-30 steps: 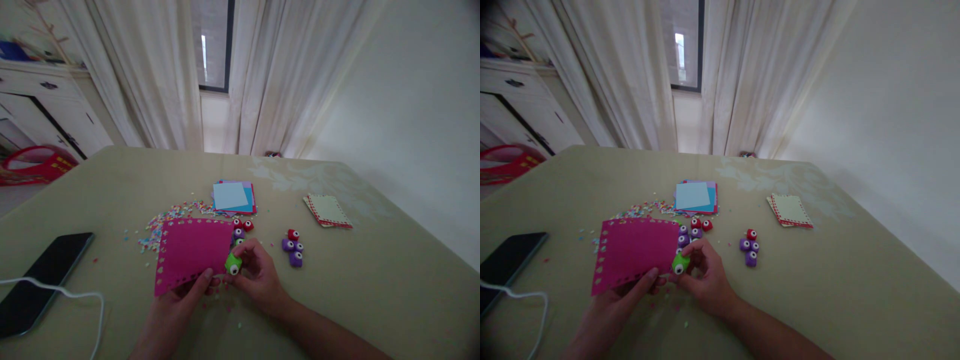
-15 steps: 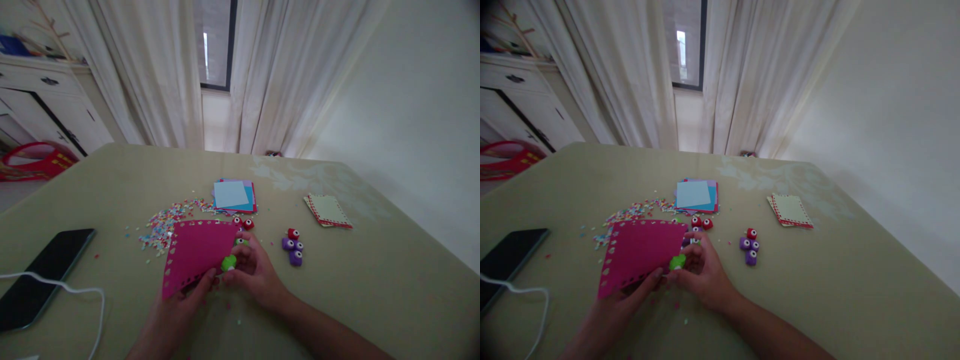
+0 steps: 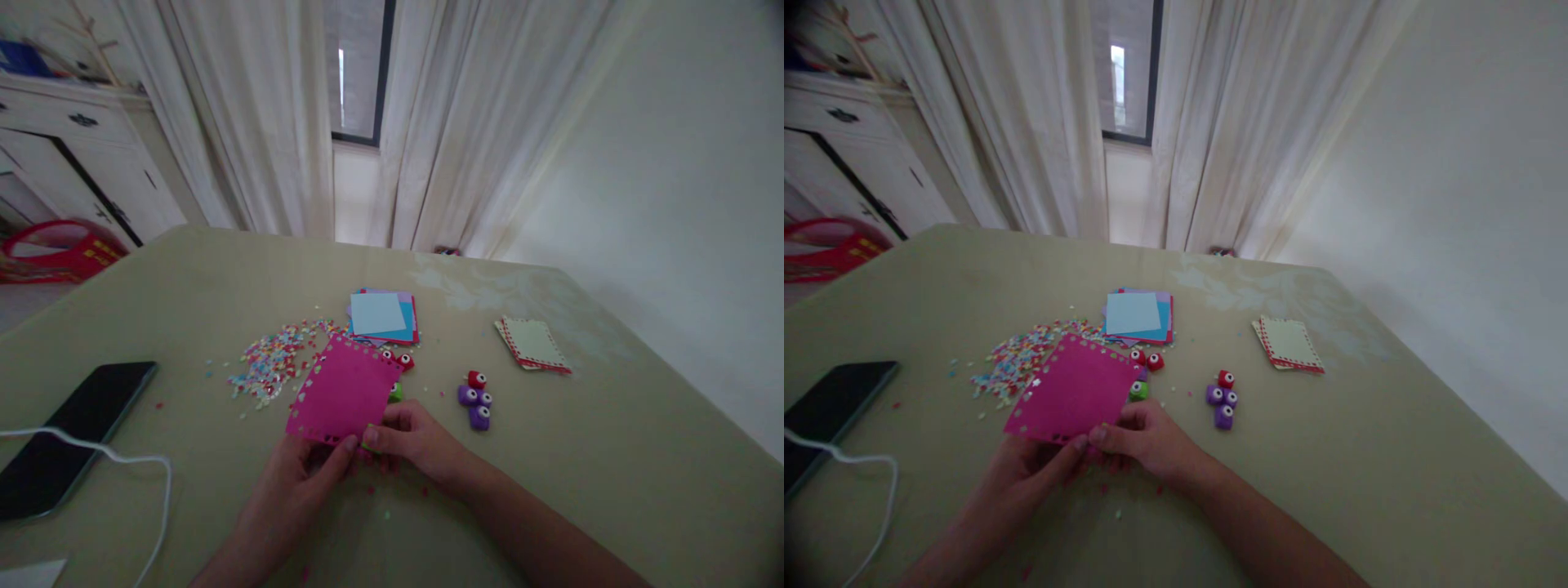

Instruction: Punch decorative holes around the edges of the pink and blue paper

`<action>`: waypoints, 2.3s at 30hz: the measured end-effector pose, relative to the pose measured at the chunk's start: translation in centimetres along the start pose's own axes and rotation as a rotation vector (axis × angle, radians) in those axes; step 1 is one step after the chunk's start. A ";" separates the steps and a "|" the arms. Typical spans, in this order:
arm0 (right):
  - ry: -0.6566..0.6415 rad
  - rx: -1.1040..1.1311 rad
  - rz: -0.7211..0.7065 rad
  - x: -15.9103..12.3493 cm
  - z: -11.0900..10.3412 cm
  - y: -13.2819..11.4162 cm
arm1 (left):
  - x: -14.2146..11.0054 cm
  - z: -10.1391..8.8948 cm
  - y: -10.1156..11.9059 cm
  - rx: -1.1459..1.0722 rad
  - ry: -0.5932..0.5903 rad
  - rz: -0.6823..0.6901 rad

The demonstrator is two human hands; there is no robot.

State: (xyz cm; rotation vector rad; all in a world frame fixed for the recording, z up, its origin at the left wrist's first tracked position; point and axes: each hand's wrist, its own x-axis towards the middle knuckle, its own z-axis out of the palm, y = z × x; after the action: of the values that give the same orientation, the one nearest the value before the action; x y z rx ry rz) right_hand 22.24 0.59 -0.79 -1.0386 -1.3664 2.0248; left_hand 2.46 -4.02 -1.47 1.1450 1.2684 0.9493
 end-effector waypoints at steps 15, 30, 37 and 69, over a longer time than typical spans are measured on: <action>0.039 -0.015 -0.062 -0.1 0.5 0.7 | -0.4 0.2 0.0 -0.022 0.015 -0.023; 0.050 -0.041 0.014 -0.1 0.3 0.7 | -0.4 0.2 0.8 0.038 0.167 0.017; 0.060 0.031 0.015 -0.2 0.0 0.1 | -0.5 -0.6 1.9 0.078 0.283 0.017; 0.196 -1.191 -0.684 -0.8 1.5 3.0 | -0.7 -1.7 0.9 0.092 0.511 0.079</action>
State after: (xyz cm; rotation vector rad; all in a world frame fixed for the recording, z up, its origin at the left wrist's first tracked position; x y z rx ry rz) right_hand 21.57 -1.99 -2.95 -0.9057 -2.4121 0.5016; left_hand 0.73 -4.30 -0.36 1.0631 1.6965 1.3085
